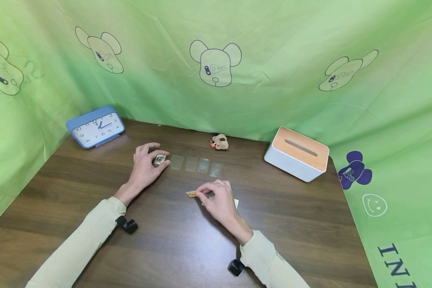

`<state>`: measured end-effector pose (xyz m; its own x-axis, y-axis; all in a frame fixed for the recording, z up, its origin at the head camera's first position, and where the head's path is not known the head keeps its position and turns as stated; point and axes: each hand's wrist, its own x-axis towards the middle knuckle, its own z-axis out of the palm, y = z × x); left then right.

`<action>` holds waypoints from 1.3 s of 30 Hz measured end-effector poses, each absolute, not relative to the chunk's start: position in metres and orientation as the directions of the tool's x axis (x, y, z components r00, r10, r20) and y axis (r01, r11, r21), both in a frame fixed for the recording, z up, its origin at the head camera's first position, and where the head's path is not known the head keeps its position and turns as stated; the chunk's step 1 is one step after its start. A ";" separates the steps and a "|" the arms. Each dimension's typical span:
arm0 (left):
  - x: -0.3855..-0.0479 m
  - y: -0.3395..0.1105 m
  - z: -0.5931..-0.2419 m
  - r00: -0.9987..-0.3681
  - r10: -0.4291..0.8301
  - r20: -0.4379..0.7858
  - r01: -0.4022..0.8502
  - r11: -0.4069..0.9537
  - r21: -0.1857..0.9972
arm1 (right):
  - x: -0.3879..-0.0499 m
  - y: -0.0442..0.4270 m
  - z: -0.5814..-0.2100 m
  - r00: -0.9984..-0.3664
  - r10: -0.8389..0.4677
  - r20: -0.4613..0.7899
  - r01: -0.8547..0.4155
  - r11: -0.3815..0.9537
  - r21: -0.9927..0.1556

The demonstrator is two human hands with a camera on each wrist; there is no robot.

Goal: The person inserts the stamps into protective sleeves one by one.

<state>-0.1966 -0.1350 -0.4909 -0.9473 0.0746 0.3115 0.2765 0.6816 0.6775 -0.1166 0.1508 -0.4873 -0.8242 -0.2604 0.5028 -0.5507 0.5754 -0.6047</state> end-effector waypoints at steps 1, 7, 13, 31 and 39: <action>-0.197 -0.134 -0.491 -0.948 0.081 0.308 0.277 0.685 0.674 | -0.117 0.151 -0.487 -0.826 -0.256 0.502 -0.547 0.576 -0.607; -0.196 -0.133 -0.492 -0.947 0.115 0.301 0.293 0.695 0.656 | -0.117 0.155 -0.486 -0.830 -0.232 0.507 -0.539 0.569 -0.621; -0.197 -0.132 -0.493 -0.948 0.146 0.284 0.298 0.723 0.623 | -0.116 0.158 -0.484 -0.848 -0.213 0.485 -0.514 0.551 -0.657; -0.197 -0.131 -0.497 -0.927 0.230 0.297 0.359 0.775 0.520 | -0.114 0.161 -0.483 -0.871 -0.185 0.454 -0.476 0.544 -0.691; -0.193 -0.128 -0.493 -0.932 0.185 0.312 0.344 0.724 0.598 | -0.113 0.161 -0.484 -0.881 -0.181 0.437 -0.460 0.544 -0.702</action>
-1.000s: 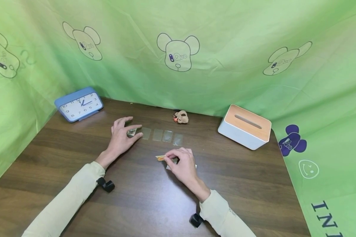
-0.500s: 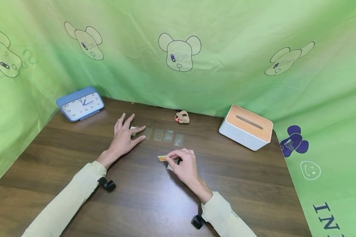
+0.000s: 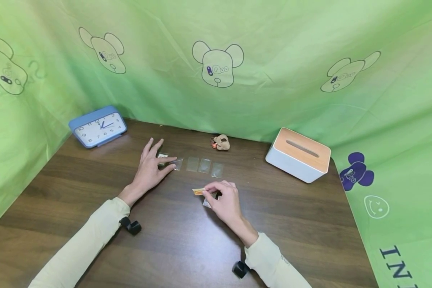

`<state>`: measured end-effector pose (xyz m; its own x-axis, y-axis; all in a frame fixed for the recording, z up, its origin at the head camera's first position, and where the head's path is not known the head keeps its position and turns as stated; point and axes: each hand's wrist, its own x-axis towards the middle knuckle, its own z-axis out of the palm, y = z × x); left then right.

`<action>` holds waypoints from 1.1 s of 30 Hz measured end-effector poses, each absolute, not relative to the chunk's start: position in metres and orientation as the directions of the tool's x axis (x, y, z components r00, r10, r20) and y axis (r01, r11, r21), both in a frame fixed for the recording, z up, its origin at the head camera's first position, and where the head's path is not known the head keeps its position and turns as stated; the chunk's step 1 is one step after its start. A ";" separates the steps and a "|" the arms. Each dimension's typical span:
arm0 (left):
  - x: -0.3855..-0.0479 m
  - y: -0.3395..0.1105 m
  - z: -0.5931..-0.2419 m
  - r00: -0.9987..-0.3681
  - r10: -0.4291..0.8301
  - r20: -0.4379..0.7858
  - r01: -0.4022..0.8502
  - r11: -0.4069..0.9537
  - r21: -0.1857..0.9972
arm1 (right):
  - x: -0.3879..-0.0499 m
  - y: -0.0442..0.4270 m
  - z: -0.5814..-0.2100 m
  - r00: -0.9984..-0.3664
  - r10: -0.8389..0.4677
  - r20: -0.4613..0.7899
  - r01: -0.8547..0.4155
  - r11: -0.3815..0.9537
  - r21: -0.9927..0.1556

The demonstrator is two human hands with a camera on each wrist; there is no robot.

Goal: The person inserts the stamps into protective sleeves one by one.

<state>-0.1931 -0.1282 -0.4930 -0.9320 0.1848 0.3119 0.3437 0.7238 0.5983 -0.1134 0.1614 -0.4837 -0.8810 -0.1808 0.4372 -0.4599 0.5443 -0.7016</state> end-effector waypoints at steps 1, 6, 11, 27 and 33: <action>-0.193 -0.128 -0.493 -0.933 0.180 0.313 0.342 0.716 0.608 | -0.113 0.162 -0.484 -0.881 -0.182 0.438 -0.461 0.545 -0.700; -0.191 -0.126 -0.492 -0.934 0.158 0.321 0.337 0.687 0.644 | -0.114 0.162 -0.485 -0.882 -0.181 0.435 -0.457 0.550 -0.699; -0.188 -0.123 -0.493 -0.925 0.137 0.356 0.357 0.637 0.683 | -0.114 0.162 -0.486 -0.880 -0.177 0.441 -0.461 0.544 -0.702; -0.166 -0.109 -0.494 -0.891 0.114 0.440 0.429 0.531 0.731 | -0.115 0.163 -0.496 -0.853 -0.174 0.493 -0.505 0.518 -0.691; -0.162 -0.106 -0.494 -0.876 0.080 0.476 0.451 0.488 0.747 | -0.115 0.165 -0.502 -0.829 -0.172 0.532 -0.539 0.496 -0.680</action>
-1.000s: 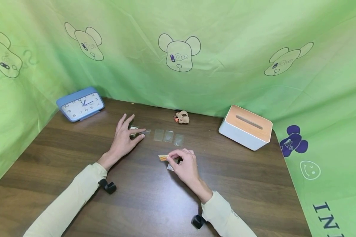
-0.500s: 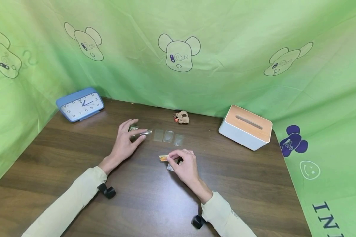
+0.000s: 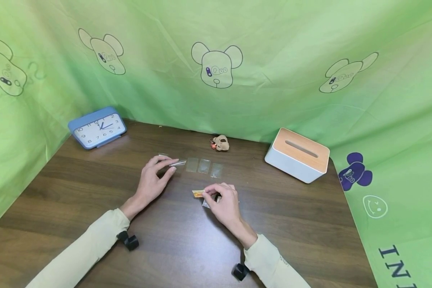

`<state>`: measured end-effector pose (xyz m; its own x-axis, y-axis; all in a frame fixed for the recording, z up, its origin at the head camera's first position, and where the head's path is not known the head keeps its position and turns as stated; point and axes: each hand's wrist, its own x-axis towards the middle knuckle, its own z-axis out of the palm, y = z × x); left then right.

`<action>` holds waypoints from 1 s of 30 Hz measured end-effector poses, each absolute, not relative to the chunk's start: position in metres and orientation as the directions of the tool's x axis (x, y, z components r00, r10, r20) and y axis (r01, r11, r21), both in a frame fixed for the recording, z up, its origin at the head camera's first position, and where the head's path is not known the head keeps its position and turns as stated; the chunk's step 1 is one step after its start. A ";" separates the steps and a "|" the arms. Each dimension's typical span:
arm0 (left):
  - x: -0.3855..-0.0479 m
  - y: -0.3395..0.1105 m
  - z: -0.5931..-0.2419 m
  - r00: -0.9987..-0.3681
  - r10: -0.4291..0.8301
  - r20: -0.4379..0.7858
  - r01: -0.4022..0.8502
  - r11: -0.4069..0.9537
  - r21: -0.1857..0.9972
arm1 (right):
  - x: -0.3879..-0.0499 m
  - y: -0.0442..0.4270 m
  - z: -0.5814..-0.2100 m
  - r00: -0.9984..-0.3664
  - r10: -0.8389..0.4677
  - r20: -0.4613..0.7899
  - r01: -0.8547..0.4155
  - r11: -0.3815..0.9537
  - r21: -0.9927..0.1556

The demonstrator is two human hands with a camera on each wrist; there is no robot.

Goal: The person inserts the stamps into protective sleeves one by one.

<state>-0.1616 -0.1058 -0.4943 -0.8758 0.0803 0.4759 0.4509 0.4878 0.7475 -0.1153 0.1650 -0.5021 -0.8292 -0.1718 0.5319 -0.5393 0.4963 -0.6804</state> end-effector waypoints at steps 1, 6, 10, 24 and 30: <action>-0.161 -0.105 -0.494 -0.875 0.077 0.477 0.453 0.474 0.755 | -0.115 0.166 -0.503 -0.828 -0.171 0.534 -0.541 0.493 -0.681; -0.159 -0.102 -0.495 -0.876 0.094 0.473 0.467 0.407 0.785 | -0.111 0.165 -0.498 -0.844 -0.153 0.514 -0.515 0.499 -0.697; -0.158 -0.100 -0.494 -0.872 0.105 0.478 0.478 0.390 0.787 | -0.109 0.165 -0.496 -0.838 -0.128 0.530 -0.519 0.484 -0.704; -0.158 -0.098 -0.495 -0.909 0.128 0.396 0.413 0.400 0.818 | -0.110 0.163 -0.498 -0.801 -0.066 0.594 -0.553 0.462 -0.694; -0.153 -0.095 -0.495 -0.911 0.166 0.378 0.413 0.377 0.829 | -0.110 0.162 -0.497 -0.793 -0.048 0.607 -0.564 0.434 -0.703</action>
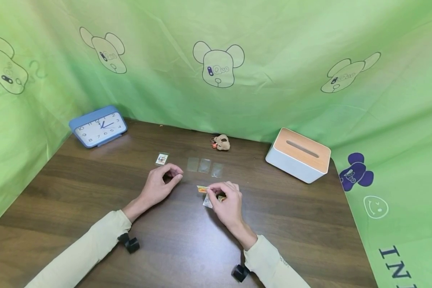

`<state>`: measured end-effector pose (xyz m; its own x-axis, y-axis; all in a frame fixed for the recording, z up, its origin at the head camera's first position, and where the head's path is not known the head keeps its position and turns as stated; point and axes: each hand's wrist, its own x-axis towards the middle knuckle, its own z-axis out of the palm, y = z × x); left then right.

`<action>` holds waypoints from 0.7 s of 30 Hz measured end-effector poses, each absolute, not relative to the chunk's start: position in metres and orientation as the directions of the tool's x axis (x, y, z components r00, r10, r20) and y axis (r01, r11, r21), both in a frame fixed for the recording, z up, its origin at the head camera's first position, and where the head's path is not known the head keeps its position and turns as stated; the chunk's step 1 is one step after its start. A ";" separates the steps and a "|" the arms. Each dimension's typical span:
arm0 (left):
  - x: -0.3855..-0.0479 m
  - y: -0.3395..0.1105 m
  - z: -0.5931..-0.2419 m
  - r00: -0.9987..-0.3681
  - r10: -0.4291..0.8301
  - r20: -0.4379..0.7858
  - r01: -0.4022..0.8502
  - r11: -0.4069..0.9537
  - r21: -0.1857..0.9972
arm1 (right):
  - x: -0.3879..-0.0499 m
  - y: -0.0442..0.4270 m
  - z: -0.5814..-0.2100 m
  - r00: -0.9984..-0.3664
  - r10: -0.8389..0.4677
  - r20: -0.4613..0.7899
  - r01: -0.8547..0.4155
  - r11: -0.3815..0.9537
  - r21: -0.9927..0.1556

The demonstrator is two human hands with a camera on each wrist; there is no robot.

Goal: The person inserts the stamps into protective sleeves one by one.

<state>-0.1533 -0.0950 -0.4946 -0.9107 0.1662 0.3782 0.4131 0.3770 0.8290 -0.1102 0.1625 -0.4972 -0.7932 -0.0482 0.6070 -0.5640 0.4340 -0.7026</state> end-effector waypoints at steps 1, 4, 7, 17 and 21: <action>-0.153 -0.094 -0.495 -0.910 0.173 0.376 0.414 0.368 0.833 | -0.110 0.162 -0.497 -0.792 -0.048 0.609 -0.566 0.433 -0.702; -0.152 -0.092 -0.495 -0.913 0.185 0.363 0.406 0.339 0.849 | -0.110 0.162 -0.496 -0.791 -0.048 0.610 -0.566 0.436 -0.700; -0.151 -0.091 -0.494 -0.918 0.188 0.348 0.393 0.330 0.858 | -0.109 0.162 -0.495 -0.795 -0.047 0.605 -0.559 0.447 -0.699; -0.147 -0.090 -0.493 -0.914 0.258 0.314 0.392 0.350 0.851 | -0.111 0.163 -0.499 -0.783 -0.031 0.621 -0.563 0.460 -0.686; -0.145 -0.090 -0.491 -0.907 0.300 0.297 0.396 0.362 0.844 | -0.111 0.162 -0.497 -0.776 -0.021 0.631 -0.569 0.454 -0.685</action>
<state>-0.1453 -0.0897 -0.4911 -0.9065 0.3001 0.2969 0.3963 0.3623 0.8436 -0.1110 0.1623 -0.4973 -0.7757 -0.0212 0.6307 -0.5695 0.4541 -0.6851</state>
